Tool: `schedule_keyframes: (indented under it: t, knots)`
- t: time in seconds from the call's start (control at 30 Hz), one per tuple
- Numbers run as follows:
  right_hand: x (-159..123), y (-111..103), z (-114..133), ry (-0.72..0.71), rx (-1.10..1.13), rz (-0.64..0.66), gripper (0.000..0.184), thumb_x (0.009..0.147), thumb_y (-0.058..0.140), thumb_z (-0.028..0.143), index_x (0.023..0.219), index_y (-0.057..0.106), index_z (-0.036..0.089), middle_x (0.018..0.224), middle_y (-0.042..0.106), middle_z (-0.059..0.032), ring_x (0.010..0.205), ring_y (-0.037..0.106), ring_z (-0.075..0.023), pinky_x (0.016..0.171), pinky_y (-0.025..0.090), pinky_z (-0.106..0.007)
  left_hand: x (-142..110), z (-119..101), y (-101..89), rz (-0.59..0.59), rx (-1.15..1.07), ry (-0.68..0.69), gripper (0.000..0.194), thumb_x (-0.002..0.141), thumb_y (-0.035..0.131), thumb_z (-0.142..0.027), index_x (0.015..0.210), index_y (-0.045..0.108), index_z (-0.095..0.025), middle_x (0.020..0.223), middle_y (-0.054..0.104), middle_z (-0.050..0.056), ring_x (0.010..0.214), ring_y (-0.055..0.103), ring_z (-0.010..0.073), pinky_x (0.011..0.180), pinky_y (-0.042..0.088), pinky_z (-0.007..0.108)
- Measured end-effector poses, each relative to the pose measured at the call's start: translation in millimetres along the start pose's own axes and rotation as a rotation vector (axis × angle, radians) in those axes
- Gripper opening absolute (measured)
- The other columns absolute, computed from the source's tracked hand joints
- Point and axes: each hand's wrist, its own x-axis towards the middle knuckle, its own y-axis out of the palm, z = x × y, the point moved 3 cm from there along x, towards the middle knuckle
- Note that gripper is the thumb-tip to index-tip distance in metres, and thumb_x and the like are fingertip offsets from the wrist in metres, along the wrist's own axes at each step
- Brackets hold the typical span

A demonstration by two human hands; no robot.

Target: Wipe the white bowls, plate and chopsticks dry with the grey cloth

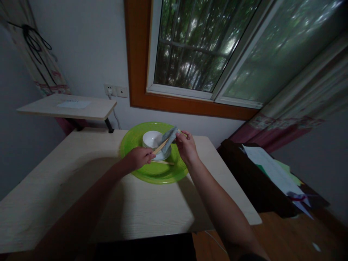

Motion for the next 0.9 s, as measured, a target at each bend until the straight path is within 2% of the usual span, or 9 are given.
schedule_keyframes:
  t: [0.13,0.23,0.47,0.73,0.9]
  knots:
    - [3.8,-3.8,4.1,-0.012,0.010,-0.034,0.048,0.059,0.090,0.024,0.092,0.055,0.023,0.072,0.067,0.0075,0.064,0.063,-0.0104,0.064,0.055,-0.022,-4.6,-0.7,-2.8,-0.010,0.021,0.013,0.033,0.097,0.048,-0.040,0.076,0.062,-0.018,0.067,0.066,-0.001,0.061,0.058,0.0111,0.062,0.037,0.023]
    - [-1.8,0.3,-0.3,0.022,-0.010,-0.013,0.050,0.058,0.091,0.027,0.092,0.055,0.023,0.073,0.068,0.0073,0.065,0.064,-0.0102,0.066,0.056,-0.021,-4.3,-5.0,-4.1,-0.025,0.011,0.004,0.034,0.097,0.047,-0.039,0.075,0.062,-0.018,0.067,0.067,0.000,0.062,0.059,0.0117,0.062,0.038,0.023]
    - [-23.2,20.8,-17.2,0.169,-0.137,0.185,0.057,0.058,0.093,0.031,0.098,0.052,0.023,0.073,0.068,0.0074,0.065,0.065,-0.0115,0.067,0.056,-0.024,5.0,-7.8,-2.9,-0.069,-0.032,-0.010,0.034,0.096,0.048,-0.042,0.075,0.062,-0.020,0.068,0.069,0.001,0.063,0.061,0.0140,0.062,0.040,0.024]
    - [0.3,4.1,3.7,0.051,-0.079,0.049,0.056,0.056,0.092,0.031,0.095,0.053,0.024,0.071,0.067,0.0079,0.061,0.063,-0.0112,0.063,0.055,-0.023,-4.3,-9.0,-8.5,-0.025,-0.019,-0.001,0.035,0.096,0.049,-0.041,0.073,0.062,-0.018,0.064,0.066,-0.001,0.058,0.057,0.0114,0.060,0.037,0.023]
    - [-6.1,7.3,-2.8,0.073,-0.081,0.065,0.056,0.056,0.092,0.031,0.095,0.053,0.024,0.073,0.068,0.0074,0.065,0.065,-0.0110,0.065,0.055,-0.023,-0.7,-6.4,-4.7,-0.037,-0.010,0.004,0.034,0.096,0.048,-0.040,0.074,0.062,-0.019,0.066,0.068,-0.001,0.060,0.059,0.0118,0.060,0.038,0.023]
